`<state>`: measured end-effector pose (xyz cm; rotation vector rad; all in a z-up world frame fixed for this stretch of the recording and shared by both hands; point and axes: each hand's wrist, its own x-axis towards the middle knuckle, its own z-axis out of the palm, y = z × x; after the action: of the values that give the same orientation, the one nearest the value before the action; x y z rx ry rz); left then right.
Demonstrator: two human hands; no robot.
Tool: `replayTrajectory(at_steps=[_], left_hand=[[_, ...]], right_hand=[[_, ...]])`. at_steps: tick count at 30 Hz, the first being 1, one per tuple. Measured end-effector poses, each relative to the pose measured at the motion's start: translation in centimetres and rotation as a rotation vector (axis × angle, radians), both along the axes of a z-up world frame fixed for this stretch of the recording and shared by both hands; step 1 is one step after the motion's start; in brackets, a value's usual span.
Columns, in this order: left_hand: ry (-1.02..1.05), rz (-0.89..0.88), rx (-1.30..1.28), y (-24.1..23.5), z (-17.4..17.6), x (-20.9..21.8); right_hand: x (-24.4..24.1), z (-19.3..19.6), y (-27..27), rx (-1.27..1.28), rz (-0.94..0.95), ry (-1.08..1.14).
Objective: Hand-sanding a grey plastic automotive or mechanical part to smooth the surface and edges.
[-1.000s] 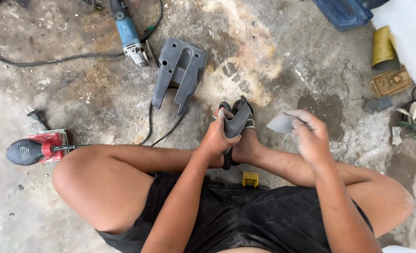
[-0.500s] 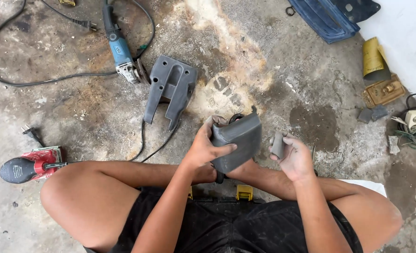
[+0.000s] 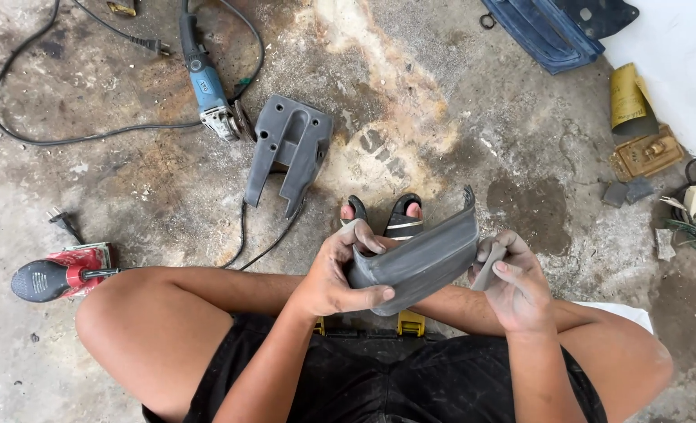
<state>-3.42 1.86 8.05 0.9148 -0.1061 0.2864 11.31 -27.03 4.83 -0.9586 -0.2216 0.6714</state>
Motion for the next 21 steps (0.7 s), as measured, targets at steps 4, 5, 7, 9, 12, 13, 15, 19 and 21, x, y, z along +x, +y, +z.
replayTrajectory(at_steps=[4,5,7,9,12,13,15,19,21], left_hand=[[0.023,0.016,0.006,0.0,0.9,-0.3],[0.045,0.023,0.069,0.3,0.5,-0.3],[0.074,0.034,0.134,0.5,-0.1,-0.3],[0.142,0.016,0.144,0.3,-0.5,0.1],[0.32,0.026,0.069,-0.2,-2.8,-1.2],[0.328,0.023,0.068,-0.7,-3.3,-1.5],[0.654,0.084,0.087,-1.6,-4.2,-2.5],[0.691,0.032,0.246,-1.6,-5.2,-1.9],[0.718,0.028,0.278,-1.2,-5.3,-1.0]], right_hand=[[-0.5,-0.3,-0.2,-0.018,-0.045,0.002],[-0.7,-0.9,-0.1,-0.12,-0.091,-0.032],[-1.2,-0.9,1.6,-0.22,-0.131,-0.059],[-1.9,0.5,4.8,-0.538,-0.217,-0.173],[-2.6,0.4,6.6,-0.67,-0.318,-0.224],[-2.7,0.3,6.8,-0.673,-0.318,-0.216],[-3.4,0.0,7.4,-0.856,-0.291,-0.602],[-5.3,-0.1,10.3,-0.875,-0.249,-0.787],[-5.7,0.3,11.6,-1.009,-0.159,-0.787]])
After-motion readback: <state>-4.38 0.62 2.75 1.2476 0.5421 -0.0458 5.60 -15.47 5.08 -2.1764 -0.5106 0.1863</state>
